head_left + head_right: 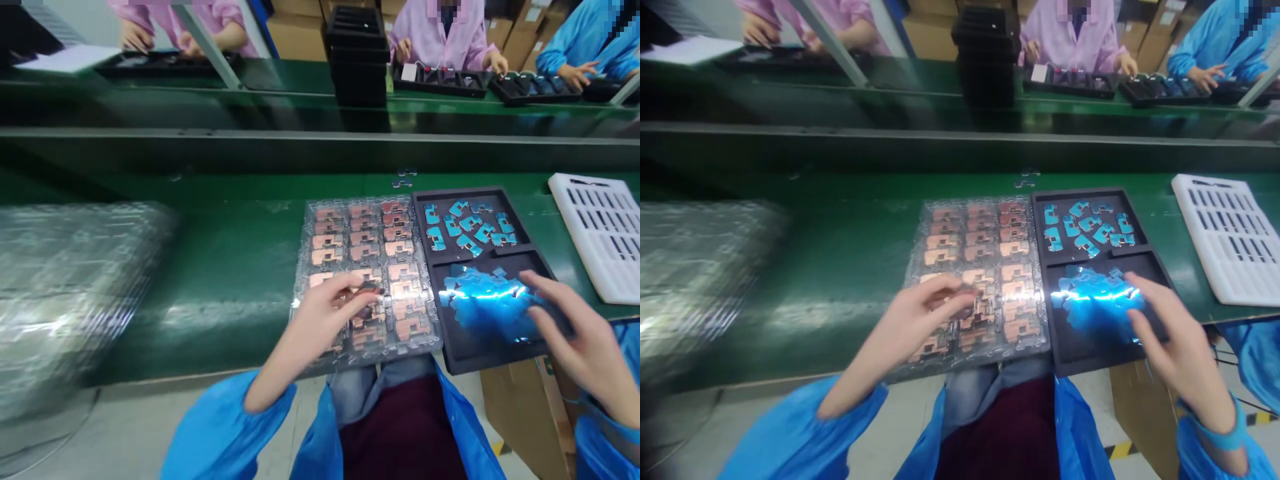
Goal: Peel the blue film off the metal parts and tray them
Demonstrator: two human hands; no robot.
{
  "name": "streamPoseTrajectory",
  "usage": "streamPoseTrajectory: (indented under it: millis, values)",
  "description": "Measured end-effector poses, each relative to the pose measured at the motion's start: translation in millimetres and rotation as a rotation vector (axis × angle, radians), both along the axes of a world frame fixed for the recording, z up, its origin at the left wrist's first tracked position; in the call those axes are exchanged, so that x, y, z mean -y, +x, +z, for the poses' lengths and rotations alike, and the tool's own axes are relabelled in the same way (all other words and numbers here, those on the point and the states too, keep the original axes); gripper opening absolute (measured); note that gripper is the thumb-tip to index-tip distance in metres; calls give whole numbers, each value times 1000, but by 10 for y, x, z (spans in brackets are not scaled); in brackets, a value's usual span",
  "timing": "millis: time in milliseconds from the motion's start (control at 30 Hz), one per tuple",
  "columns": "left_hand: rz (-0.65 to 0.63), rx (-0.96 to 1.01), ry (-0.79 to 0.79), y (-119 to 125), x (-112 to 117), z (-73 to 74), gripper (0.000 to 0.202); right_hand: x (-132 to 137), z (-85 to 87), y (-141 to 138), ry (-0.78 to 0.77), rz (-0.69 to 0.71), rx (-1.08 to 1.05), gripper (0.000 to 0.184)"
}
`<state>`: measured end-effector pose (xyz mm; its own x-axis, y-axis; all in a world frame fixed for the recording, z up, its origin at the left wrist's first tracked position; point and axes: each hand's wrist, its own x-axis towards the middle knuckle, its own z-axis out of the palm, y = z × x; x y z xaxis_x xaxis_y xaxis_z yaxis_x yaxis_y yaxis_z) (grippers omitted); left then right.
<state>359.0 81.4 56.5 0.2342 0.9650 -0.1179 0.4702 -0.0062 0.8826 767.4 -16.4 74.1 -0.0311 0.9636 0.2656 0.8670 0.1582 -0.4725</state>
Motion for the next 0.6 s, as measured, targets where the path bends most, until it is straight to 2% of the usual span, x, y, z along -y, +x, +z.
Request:
streamPoseTrajectory:
  millis: [100, 167, 267, 433, 500, 600]
  values:
    - [-257, -101, 118, 366, -278, -57, 30, -89, 31, -492, -62, 307, 26, 47]
    - [-322, -163, 189, 486, -448, -152, 29, -136, -24, -621, -101, 396, 61, 48]
    - [-267, -210, 253, 540, -669, -254, 28, -119, -45, -574, -136, 422, 82, 45]
    - [-96, -121, 266, 636, -999, -243, 12, -18, 96, -301, -140, 373, 93, 40]
    - [-82, -125, 251, 685, -1089, -242, 8, -13, 116, -230, -141, 344, 106, 39]
    - [-133, -185, 252, 716, -1153, -296, 14, -34, 81, -186, -139, 322, 114, 38]
